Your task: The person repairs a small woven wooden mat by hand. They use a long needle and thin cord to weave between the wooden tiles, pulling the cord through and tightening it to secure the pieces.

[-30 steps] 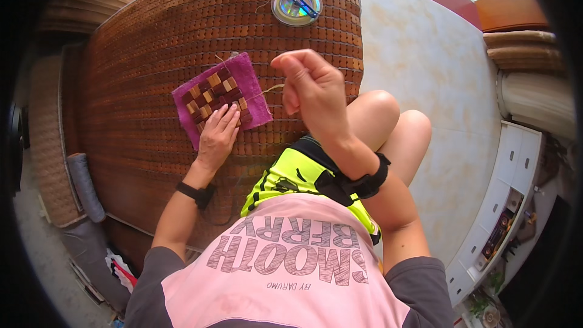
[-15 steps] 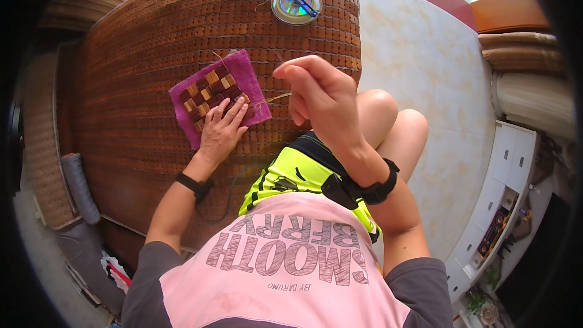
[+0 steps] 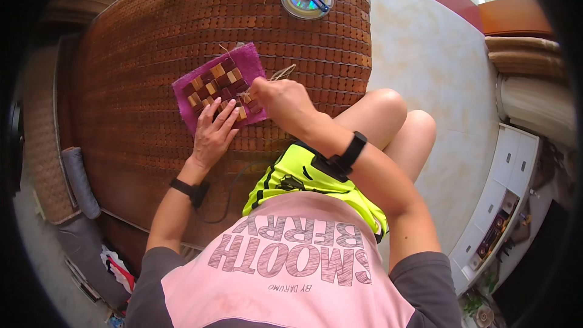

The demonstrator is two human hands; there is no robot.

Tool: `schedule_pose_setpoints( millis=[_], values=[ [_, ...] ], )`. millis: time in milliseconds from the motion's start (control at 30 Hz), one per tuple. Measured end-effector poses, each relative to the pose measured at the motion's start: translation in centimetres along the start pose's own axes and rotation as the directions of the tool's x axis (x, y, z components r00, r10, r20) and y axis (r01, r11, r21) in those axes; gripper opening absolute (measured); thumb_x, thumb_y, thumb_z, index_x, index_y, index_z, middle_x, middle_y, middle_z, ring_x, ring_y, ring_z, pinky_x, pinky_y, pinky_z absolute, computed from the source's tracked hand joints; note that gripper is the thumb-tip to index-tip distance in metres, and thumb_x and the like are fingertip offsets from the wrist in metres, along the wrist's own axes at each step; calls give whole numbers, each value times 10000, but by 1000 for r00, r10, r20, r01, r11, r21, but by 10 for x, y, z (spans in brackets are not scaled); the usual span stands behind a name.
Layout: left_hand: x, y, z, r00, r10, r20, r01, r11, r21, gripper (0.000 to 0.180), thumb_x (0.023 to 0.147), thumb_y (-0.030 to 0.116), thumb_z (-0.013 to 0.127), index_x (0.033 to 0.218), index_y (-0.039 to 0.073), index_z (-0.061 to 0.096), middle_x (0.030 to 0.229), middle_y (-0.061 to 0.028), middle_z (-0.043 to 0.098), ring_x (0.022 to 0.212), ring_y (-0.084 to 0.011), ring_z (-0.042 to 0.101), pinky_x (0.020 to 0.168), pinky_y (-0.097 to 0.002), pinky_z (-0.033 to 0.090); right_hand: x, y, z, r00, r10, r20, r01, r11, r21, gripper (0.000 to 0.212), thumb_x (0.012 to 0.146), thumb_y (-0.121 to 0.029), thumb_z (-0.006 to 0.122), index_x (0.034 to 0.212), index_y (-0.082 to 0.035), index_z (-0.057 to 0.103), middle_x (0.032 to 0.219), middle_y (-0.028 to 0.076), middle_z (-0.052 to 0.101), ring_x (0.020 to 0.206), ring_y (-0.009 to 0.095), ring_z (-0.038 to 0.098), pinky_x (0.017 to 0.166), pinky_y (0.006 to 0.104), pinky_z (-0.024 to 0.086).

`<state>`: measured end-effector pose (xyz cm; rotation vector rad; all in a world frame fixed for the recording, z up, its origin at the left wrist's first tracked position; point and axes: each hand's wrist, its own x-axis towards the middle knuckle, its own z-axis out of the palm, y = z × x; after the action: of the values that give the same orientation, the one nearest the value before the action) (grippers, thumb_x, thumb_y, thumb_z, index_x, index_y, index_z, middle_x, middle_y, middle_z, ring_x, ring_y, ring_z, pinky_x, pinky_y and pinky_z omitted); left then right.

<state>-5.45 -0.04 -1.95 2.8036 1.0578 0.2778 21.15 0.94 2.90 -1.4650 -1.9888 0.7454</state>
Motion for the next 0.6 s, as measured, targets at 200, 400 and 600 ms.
schedule_pose_setpoints(
  millis=[200,400,600],
  values=[
    [-11,-13,16,998,-6,61,11,998,-69,622,901,256,710,1476,134,507,1586,-16,420,1508,-311,294,1233,-494,244,5,8,34,975,11,224,46,968,-245,144,896,-140,621,1028,-84,607,723,134,696,694,318,717,573,427,545],
    [-13,-16,20,998,-3,71,10,994,-109,641,900,231,710,1492,130,488,1594,-22,407,1516,-320,280,1241,-498,225,4,15,43,961,65,270,8,965,-263,223,890,-144,627,1104,-81,614,715,139,697,691,323,721,571,431,552],
    [-11,-16,20,997,-4,74,12,993,-116,645,903,220,705,1500,129,480,1597,-22,404,1513,-320,288,1244,-494,218,7,18,46,959,63,275,11,966,-260,214,895,-147,623,1098,-78,622,710,140,696,687,323,721,572,433,558]
  ],
)
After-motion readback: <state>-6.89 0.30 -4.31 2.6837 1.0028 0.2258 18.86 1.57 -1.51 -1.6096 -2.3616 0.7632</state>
